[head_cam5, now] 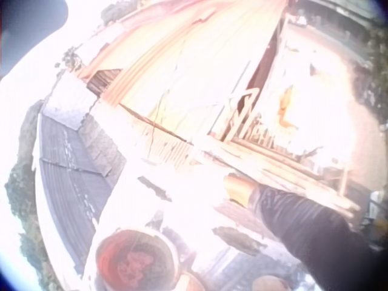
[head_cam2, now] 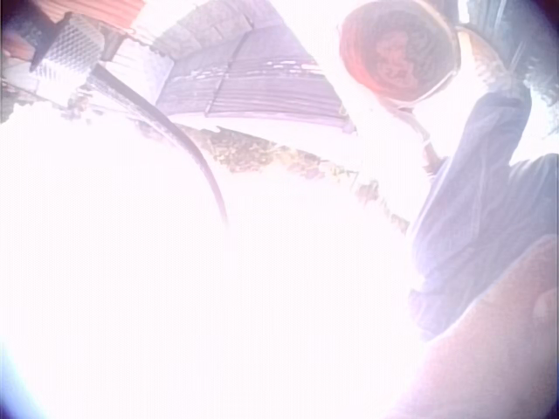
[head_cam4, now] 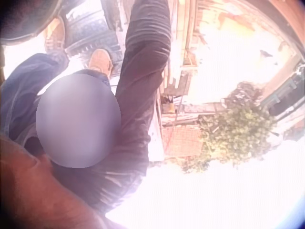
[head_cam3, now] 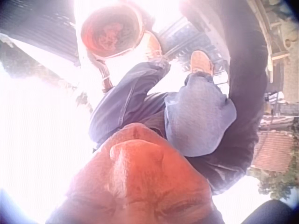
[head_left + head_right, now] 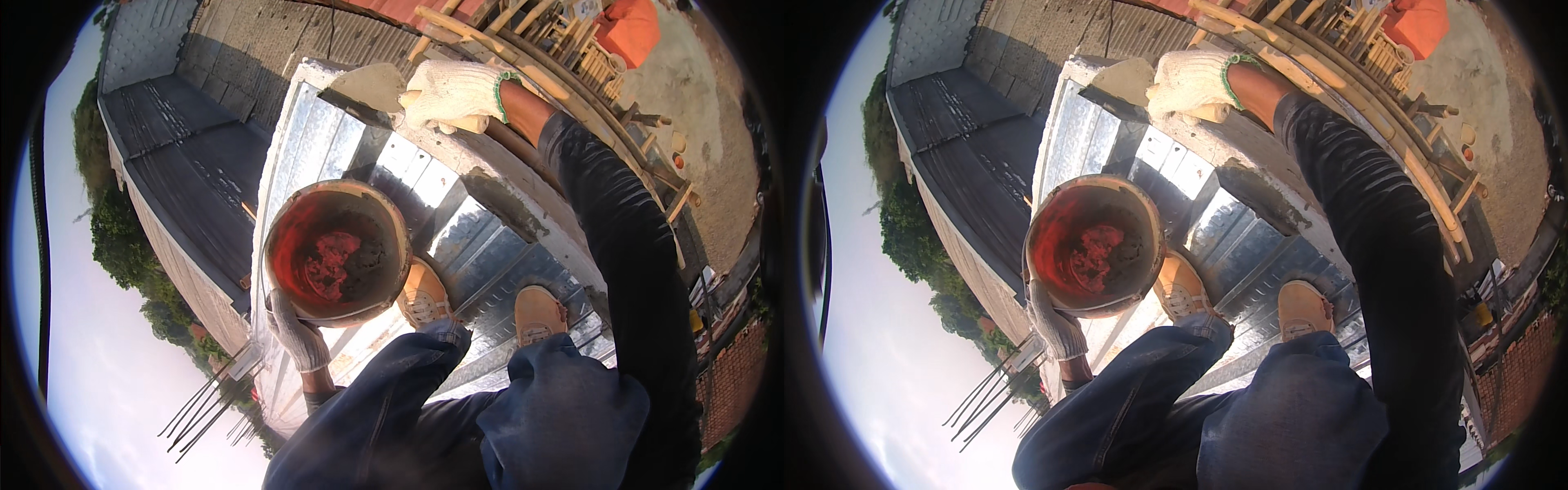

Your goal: The person scoops cement from a bucket with a trowel and spreads it onto a corrugated metal roof. The person repeatedly scoops and applies the material along the roof surface, then walks across the roof while holding the bucket and trowel.

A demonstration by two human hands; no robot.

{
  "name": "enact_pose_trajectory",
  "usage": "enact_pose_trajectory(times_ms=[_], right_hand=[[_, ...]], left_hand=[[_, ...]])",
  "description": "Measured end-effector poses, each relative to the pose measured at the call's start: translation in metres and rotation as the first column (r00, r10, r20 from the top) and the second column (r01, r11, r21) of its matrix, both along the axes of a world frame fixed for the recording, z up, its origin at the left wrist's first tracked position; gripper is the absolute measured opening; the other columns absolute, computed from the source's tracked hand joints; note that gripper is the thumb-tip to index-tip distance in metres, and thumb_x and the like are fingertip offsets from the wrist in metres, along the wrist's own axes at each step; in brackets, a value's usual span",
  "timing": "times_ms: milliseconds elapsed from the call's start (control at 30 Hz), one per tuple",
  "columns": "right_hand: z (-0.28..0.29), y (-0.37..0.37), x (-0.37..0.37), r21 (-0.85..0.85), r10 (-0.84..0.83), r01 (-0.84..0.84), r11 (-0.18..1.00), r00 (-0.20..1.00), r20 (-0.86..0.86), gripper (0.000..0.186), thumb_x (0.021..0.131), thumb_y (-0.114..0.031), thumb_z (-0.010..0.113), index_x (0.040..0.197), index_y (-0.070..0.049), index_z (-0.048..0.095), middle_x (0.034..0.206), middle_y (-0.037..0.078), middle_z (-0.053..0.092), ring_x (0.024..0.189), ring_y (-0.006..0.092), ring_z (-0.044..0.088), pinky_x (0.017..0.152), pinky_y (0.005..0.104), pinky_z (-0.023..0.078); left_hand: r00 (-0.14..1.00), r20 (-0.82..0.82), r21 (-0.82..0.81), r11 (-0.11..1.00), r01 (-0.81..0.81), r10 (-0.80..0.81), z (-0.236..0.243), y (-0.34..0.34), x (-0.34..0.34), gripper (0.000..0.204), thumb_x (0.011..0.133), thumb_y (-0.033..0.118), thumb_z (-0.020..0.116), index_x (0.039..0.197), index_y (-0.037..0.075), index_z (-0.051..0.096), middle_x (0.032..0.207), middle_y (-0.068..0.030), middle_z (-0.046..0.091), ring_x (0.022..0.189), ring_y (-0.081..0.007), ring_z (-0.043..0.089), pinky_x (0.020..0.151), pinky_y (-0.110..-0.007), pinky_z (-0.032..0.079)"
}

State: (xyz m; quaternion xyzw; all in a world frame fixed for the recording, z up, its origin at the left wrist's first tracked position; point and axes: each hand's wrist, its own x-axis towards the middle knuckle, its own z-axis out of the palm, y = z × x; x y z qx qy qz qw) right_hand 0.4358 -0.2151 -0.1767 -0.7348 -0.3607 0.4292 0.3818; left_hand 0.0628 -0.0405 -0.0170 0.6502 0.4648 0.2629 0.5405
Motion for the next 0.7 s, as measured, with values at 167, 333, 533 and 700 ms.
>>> enact_pose_trajectory(times_ms=[167, 333, 533, 700], right_hand=[[-0.008, 0.026, -0.004, 0.033, 0.074, -0.076, 0.997, 0.994, 0.075, 0.033, 0.08, -0.037, 0.074, 0.078, -0.004, 0.077, 0.069, 0.012, 0.071, 0.062, 0.0247, 0.064, 0.062, 0.0442, 0.051], [-0.001, 0.012, -0.001, 0.056, 0.091, -0.088, 0.995, 0.994, -0.054, 0.025, 0.079, -0.031, 0.077, 0.083, -0.006, 0.077, 0.07, 0.008, 0.07, 0.063, 0.0199, 0.066, 0.06, 0.0405, 0.05], [0.006, -0.013, -0.002, 0.061, 0.104, -0.099, 0.993, 0.992, -0.07, 0.025, 0.083, -0.032, 0.076, 0.086, -0.007, 0.074, 0.073, 0.006, 0.07, 0.065, 0.0173, 0.071, 0.061, 0.0368, 0.051], [0.007, -0.036, -0.003, -0.023, 0.095, -0.096, 0.995, 0.995, -0.031, 0.028, 0.086, -0.033, 0.073, 0.093, -0.006, 0.076, 0.075, 0.006, 0.07, 0.065, 0.0163, 0.071, 0.062, 0.0363, 0.052]], left_hand=[[1.0, 0.011, -0.018, 1.0, 0.004, -0.004, -0.003, 0.004, -0.008, 0.017, 0.113, 0.023, 0.063, 0.103, 0.01, 0.067, 0.094, 0.0031, 0.068, 0.083, -0.0037, 0.063, 0.075, -0.023, 0.053], [0.999, 0.032, -0.02, 0.999, -0.027, 0.028, -0.005, 0.005, -0.012, 0.016, 0.112, 0.022, 0.063, 0.104, 0.009, 0.067, 0.096, 0.0021, 0.069, 0.085, -0.0045, 0.064, 0.075, -0.024, 0.053], [1.0, 0.01, -0.004, 1.0, 0.02, -0.02, -0.003, 0.006, -0.009, 0.017, 0.112, 0.023, 0.063, 0.105, 0.008, 0.067, 0.097, 0.0013, 0.069, 0.086, -0.005, 0.064, 0.077, -0.024, 0.053], [0.982, -0.129, -0.054, 0.99, 0.131, -0.137, 0.0, 0.009, -0.013, 0.054, 0.115, 0.028, 0.051, 0.16, -0.002, 0.047, 0.152, -0.0143, 0.06, 0.137, -0.022, 0.059, 0.117, -0.037, 0.048]])
